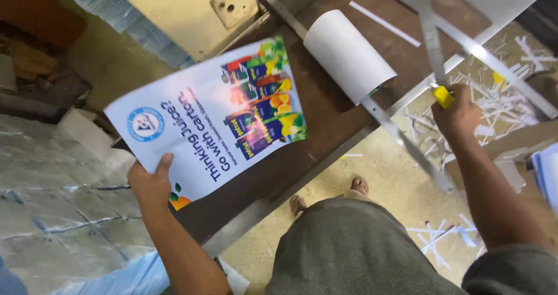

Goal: Trimming the white borders off printed posters using a metal ruler and a utility knife

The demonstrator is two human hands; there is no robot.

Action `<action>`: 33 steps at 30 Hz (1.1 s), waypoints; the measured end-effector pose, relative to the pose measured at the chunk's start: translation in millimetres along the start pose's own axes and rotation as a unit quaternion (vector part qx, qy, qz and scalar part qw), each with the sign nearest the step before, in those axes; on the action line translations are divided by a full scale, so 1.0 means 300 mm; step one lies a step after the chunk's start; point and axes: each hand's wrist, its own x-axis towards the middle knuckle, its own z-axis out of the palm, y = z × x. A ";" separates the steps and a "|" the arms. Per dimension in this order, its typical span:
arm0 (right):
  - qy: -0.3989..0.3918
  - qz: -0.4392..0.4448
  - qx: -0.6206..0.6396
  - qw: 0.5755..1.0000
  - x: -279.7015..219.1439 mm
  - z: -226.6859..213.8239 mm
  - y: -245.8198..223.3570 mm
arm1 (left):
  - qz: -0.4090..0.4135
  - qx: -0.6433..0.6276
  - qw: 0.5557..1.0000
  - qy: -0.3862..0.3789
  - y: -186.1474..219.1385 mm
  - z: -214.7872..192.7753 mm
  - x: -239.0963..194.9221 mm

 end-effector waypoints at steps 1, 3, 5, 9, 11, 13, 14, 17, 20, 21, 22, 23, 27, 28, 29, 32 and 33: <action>0.024 -0.050 -0.018 0.998 0.053 0.080 0.075 | -0.014 -0.038 0.999 -0.005 0.081 0.013 -0.006; -0.018 -0.061 -0.029 0.998 0.129 0.115 0.104 | -0.043 -0.101 0.994 0.011 0.208 0.076 -0.054; -0.061 -0.070 -0.041 0.995 0.196 0.129 0.111 | -0.069 -0.162 0.984 0.024 0.263 0.148 -0.086; 0.009 -0.094 -0.041 0.995 0.215 0.157 0.077 | -0.108 -0.157 0.979 0.067 0.164 0.291 -0.169; 0.055 -0.057 0.020 0.997 0.219 0.201 0.032 | -0.100 -0.151 0.979 0.095 0.140 0.362 -0.205; -0.186 0.141 0.314 0.920 0.176 0.251 -0.032 | -0.126 -0.113 0.977 0.126 0.150 0.409 -0.273; -0.191 0.135 0.316 0.919 0.150 0.168 -0.147 | -0.129 -0.111 0.976 0.133 0.164 0.423 -0.289; -0.260 0.274 0.591 0.713 0.098 0.056 -0.390 | -0.151 -0.148 0.968 0.138 0.236 0.458 -0.332; -0.119 0.178 0.643 0.735 0.106 0.169 -0.464 | -0.161 -0.202 0.956 0.136 0.358 0.472 -0.345; -0.088 0.097 0.613 0.779 0.094 0.161 -0.487 | -0.168 -0.237 0.946 0.145 0.397 0.474 -0.345; -0.055 0.016 0.578 0.814 0.082 0.153 -0.508 | -0.173 -0.272 0.934 0.152 0.434 0.476 -0.344; -0.056 0.011 0.581 0.812 0.081 0.094 -0.550 | -0.172 -0.272 0.933 0.158 0.467 0.482 -0.333; -0.082 -0.338 0.406 0.845 -0.025 0.239 -0.629 | -0.177 -0.344 0.906 0.172 0.589 0.513 -0.276; -0.117 -0.420 0.286 0.854 -0.069 0.370 -0.634 | -0.168 -0.354 0.904 0.170 0.620 0.520 -0.255; -0.117 -0.420 0.286 0.853 -0.077 0.319 -0.676 | -0.168 -0.354 0.904 0.171 0.563 0.571 -0.216; -0.065 -0.572 0.295 0.763 -0.124 0.225 -0.766 | -0.174 -0.336 0.917 0.129 0.435 0.734 -0.108; -0.081 -0.581 0.259 0.767 -0.154 0.234 -0.773 | -0.184 -0.311 0.927 0.105 0.425 0.794 -0.082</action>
